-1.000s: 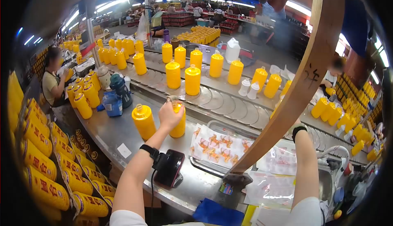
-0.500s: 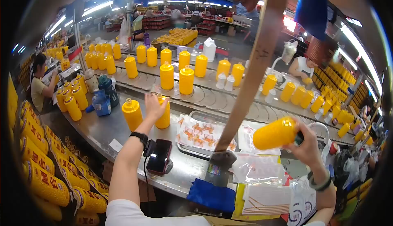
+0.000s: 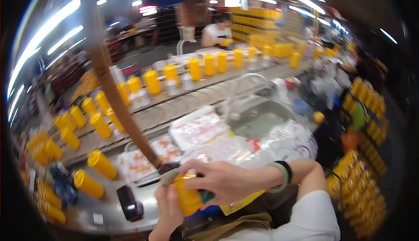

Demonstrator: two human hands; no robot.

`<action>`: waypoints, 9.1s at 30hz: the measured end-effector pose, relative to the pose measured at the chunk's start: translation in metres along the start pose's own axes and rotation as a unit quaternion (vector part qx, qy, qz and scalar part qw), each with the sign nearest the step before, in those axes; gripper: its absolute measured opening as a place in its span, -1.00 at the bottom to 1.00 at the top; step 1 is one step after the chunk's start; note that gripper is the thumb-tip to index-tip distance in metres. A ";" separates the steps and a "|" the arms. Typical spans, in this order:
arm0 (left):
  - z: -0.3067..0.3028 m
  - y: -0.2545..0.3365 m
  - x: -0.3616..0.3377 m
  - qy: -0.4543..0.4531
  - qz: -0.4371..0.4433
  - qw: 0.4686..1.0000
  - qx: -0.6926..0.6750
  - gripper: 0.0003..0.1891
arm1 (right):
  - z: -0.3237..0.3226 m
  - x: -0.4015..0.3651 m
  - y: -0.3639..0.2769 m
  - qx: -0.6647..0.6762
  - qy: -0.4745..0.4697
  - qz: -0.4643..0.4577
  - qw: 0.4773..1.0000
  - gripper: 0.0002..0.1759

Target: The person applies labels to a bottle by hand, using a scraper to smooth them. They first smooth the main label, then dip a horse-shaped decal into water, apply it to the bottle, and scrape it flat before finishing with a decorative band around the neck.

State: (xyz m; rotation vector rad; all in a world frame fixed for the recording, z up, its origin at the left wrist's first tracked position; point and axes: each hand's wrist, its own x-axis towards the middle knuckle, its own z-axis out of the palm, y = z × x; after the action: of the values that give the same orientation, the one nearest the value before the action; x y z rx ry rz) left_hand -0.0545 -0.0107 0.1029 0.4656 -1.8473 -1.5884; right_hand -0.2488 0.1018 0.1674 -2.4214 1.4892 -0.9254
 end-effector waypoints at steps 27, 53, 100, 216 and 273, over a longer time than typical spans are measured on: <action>-0.020 -0.064 -0.044 0.111 -0.173 0.935 -0.290 -0.39 | 0.056 -0.013 0.016 0.273 0.086 0.262 0.922 -0.25; -0.020 -0.111 0.006 0.185 -0.163 0.967 -0.066 -0.26 | 0.128 -0.043 0.088 0.176 0.154 0.385 0.893 -0.75; -0.008 -0.111 -0.026 0.150 -0.208 0.966 -0.043 -0.37 | -0.084 -0.241 0.376 0.079 0.141 0.656 0.737 -0.76; -0.013 -0.084 0.022 0.185 -0.026 0.946 0.265 -0.20 | 0.091 0.057 0.136 0.340 0.040 0.410 0.845 -0.39; -0.038 -0.120 0.005 0.134 -0.041 0.989 -0.050 -0.23 | 0.109 0.018 0.125 0.123 0.092 0.275 0.949 -0.81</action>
State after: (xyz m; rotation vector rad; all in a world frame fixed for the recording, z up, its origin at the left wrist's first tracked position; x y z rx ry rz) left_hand -0.0495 -0.0666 -0.0101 0.6816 -1.5574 -1.5800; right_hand -0.2748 0.0047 0.0344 -1.6474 1.8417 -1.1327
